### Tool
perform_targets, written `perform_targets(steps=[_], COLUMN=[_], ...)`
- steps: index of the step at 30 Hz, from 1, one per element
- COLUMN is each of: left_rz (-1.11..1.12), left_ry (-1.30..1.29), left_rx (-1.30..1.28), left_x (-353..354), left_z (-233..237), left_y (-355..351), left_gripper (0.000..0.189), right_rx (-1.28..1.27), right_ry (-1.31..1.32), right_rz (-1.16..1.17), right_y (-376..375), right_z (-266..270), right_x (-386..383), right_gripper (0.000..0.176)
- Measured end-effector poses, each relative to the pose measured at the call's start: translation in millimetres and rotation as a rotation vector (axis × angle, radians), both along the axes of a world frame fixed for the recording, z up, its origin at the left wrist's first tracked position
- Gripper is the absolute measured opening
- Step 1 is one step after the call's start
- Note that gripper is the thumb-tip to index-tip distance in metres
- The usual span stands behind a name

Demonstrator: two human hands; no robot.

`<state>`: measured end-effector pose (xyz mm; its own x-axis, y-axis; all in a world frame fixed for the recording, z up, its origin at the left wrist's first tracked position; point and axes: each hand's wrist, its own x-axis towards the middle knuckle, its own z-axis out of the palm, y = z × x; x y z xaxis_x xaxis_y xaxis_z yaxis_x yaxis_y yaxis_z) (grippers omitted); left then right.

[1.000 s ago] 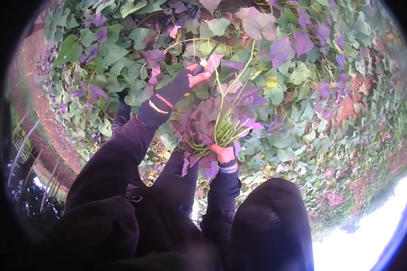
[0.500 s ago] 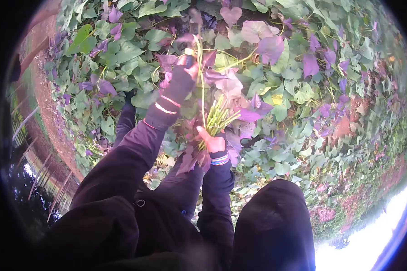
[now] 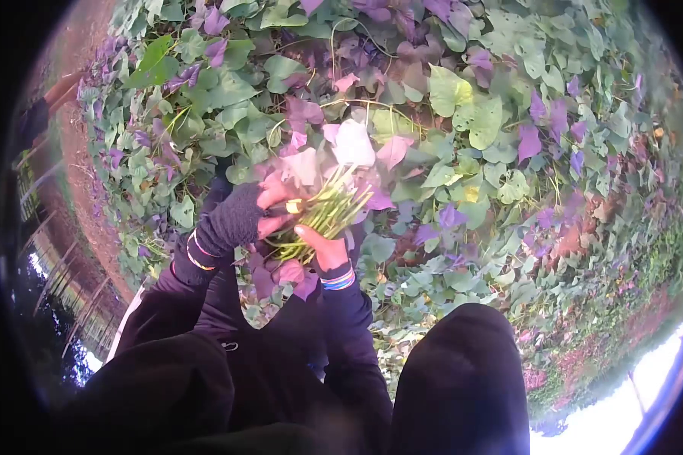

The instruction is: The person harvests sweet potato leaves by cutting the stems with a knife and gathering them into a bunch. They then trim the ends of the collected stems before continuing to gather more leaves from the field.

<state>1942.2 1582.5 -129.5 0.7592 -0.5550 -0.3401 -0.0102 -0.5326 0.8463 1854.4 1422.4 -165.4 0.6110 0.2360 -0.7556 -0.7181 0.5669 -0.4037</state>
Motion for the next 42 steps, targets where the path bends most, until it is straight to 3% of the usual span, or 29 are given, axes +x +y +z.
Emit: perform_targets(steps=[2, 4, 5, 6, 8, 9, 10, 12, 14, 16, 18, 19, 22, 23, 24, 25, 26, 27, 29, 30, 32, 33, 34, 35, 37, 39, 40, 41, 42], left_rz=[-0.241, -0.336, -0.441, -0.442, -0.126, 0.181, 0.493, 0.864, 0.875, 0.651, 0.538, 0.566, 0.714, 0.639, 0.559, 0.281, 0.186, -0.081, -0.200, -0.312, -0.405, -0.421, -0.291, -0.160, -0.114, -0.183, -0.359, -0.421, -0.411], left_ry=[0.101, 0.225, 0.345, 0.340, 0.688, 0.758, 0.821, 0.471, 0.442, 0.337, 0.431, 0.561, 0.355, 0.393, 0.428, 0.255, 0.331, -0.017, 0.201, -0.056, 0.446, 0.310, 0.423, 0.529, 0.030, -0.269, -0.389, -0.215, -0.288], left_rx=[0.040, -0.020, -0.074, -0.074, -0.513, -0.542, -0.562, -0.397, -0.303, -0.034, 0.295, 0.177, -0.081, -0.163, -0.247, -0.197, -0.212, -0.218, -0.359, -0.519, -0.468, -0.440, -0.241, -0.040, 0.308, 0.215, 0.096, 0.214, 0.330], left_x=[25, 42, 50, 53, 50, 53, 56, 73, 95, 120, 132, 126, 102, 86, 71, 56, 35, 13, -27, -39, -31, -19, 5, 30, 52, 64, 65, 72, 74], left_z=[14, 13, 8, -5, -49, -70, -94, -159, -249, -309, -386, -450, -321, -287, -250, -207, -176, -159, -129, -124, -94, -94, -90, -92, -138, -187, -228, -236, -244], left_y=[6, 6, 5, 0, -19, -32, -45, -63, -58, -53, -45, -36, -56, -61, -65, -66, -68, -68, -75, -79, -83, -83, -86, -91, -101, -126, -140, -137, -127], left_gripper=[0.028, 0.026, 0.024, 0.024, 0.023, 0.022, 0.021, 0.024, 0.025, 0.030, 0.031, 0.032, 0.033, 0.031, 0.028, 0.025, 0.028, 0.029, 0.025, 0.027, 0.029, 0.033, 0.034, 0.034, 0.037, 0.029, 0.019, 0.012, 0.010], right_rx=[0.129, 0.401, 0.322, 0.314, 0.344, 0.306, 0.217, 0.027, -0.249, -0.401, -0.573, -0.670, -0.823, -0.831, -0.842, -0.840, -0.820, -0.836, -0.825, -0.800, -0.701, -0.820, -0.937, -0.919, -0.785, -0.760, -0.904, -0.842, -0.774], right_ry=[-0.017, 0.017, -0.143, -0.129, 0.052, 0.088, -0.002, -0.061, 0.031, -0.017, -0.096, -0.060, 0.103, 0.121, 0.138, 0.118, 0.104, 0.054, 0.020, 0.035, 0.068, -0.083, -0.236, -0.024, 0.072, 0.127, 0.109, 0.209, 0.306], right_rz=[0.113, 0.020, 0.097, -0.076, -0.371, -0.254, -0.274, -0.257, -0.179, -0.141, -0.016, 0.055, 0.232, 0.242, 0.249, 0.266, 0.253, 0.282, 0.315, 0.320, 0.261, 0.278, 0.294, 0.195, 0.179, 0.130, 0.200, 0.197, 0.192], right_y=[4, 8, 7, 15, 12, 0, -7, -31, -59, -87, -115, -125, -144, -140, -134, -128, -120, -112, -97, -92, -91, -95, -98, -94, -102, -106, -106, -110, -113], right_z=[9, 34, 14, 14, 20, 2, -15, -28, -29, -39, -55, -60, -78, -83, -87, -92, -92, -91, -88, -87, -89, -96, -104, -85, -81, -80, -65, -51, -40], right_x=[4, 33, 24, 26, 30, 21, 13, 8, 9, 7, 3, 1, -6, 0, 6, 11, 18, 24, 32, 34, 23, 6, -9, 5, -14, -32, -41, -43, -45], right_gripper=[0.053, 0.060, 0.066, 0.059, 0.042, 0.027, 0.024, 0.024, 0.024, 0.021, 0.017, 0.016, 0.021, 0.023, 0.025, 0.030, 0.034, 0.033, 0.032, 0.031, 0.028, 0.026, 0.025, 0.026, 0.031, 0.036, 0.039, 0.040, 0.040])
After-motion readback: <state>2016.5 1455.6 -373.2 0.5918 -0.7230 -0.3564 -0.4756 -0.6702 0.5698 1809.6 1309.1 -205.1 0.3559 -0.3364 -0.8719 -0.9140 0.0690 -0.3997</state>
